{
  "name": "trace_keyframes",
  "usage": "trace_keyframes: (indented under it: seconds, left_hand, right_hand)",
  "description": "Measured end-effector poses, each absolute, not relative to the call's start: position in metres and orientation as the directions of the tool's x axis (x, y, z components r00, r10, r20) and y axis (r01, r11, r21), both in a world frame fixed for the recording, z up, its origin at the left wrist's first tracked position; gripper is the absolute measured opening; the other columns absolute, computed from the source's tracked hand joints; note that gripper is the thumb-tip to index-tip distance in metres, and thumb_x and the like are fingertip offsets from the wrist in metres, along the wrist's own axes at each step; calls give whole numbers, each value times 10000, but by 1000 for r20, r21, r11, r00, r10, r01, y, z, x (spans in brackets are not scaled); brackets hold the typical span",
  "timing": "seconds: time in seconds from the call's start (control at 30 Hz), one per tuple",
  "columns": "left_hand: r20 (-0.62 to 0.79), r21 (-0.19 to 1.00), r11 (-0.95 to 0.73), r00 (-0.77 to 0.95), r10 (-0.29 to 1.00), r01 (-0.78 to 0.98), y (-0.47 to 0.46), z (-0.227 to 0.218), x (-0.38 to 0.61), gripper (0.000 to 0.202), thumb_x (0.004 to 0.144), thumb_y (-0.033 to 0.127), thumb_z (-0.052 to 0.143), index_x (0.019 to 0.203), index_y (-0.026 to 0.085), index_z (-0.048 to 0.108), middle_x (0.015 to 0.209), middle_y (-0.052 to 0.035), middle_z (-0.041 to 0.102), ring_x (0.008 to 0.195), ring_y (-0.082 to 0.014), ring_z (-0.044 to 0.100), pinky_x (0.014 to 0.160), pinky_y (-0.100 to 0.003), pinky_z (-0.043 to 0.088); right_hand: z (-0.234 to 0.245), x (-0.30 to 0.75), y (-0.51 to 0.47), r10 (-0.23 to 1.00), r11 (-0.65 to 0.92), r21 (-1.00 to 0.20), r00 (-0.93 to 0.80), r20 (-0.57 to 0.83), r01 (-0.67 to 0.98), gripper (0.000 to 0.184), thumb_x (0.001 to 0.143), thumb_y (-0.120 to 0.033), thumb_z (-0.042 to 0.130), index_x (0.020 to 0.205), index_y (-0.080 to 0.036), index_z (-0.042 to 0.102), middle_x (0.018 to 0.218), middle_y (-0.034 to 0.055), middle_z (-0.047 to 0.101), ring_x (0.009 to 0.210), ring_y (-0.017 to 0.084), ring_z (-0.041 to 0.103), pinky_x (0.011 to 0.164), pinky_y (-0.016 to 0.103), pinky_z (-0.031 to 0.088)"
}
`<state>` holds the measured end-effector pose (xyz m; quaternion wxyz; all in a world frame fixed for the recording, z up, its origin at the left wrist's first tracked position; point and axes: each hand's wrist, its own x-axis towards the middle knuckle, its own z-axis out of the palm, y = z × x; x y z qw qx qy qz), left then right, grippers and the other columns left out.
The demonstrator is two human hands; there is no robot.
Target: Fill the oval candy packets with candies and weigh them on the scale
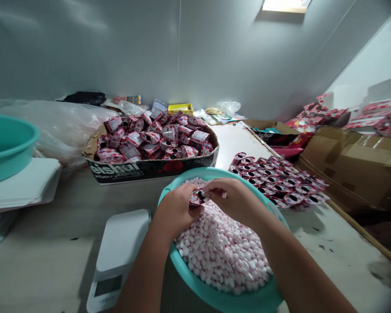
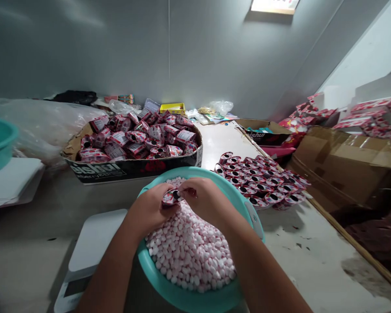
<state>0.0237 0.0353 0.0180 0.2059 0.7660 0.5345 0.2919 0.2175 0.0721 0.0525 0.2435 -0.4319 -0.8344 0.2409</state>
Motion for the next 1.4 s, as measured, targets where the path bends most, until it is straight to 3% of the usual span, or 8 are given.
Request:
trace_keyframes:
  seconds: [0.3,0.6,0.87,1.13,1.4]
  left_hand:
    - [207,639,-335,264,942,693,36,21,23,262,856,217,707,1107,222,634,1098,-40,688,1014,-257,645,805,-345,463]
    - [156,691,-290,255,954,662,40,17,22,290,856,213,705,1136,233,632,1125,-45,689,1027,-268,657,829,-355,474]
    - [132,724,-246,221,966,644,41,18,23,285,835,184,705,1111,230,654,1095,-44,695,1012,-267,658,834,-357,476]
    - [251,631,-347,241,937,694,36,15,25,279,842,213,718,1113,210,650,1109,-63,697,1027,-263,659,843,-346,481]
    - [238,537,-332,239,942,775,32,17,27,316,859,300,736,1144,190,655,1118,-94,710,1033,-293,667,841,-370,505]
  right_hand:
    - [44,227,76,877,431,-720,-441,192,544,155,901,-238,600,934,-186,742,888,32,749,783,132,674,708,243,521]
    - [48,232,75,844,392,-787,-526,102,476,186,868,-271,663,1012,-171,723,964,50,716,841,129,669,770,254,563]
    - [40,220,79,899,321,-838,-419,124,441,134,835,-292,688,855,-160,701,808,28,702,731,108,631,673,222,526]
    - [38,219,81,828,517,-674,-508,237,528,116,843,-196,620,864,-172,732,858,35,704,751,111,610,673,221,493]
    - [31,216,81,770,605,-628,-562,303,490,159,866,-185,554,877,-186,712,882,52,693,770,147,628,677,260,498]
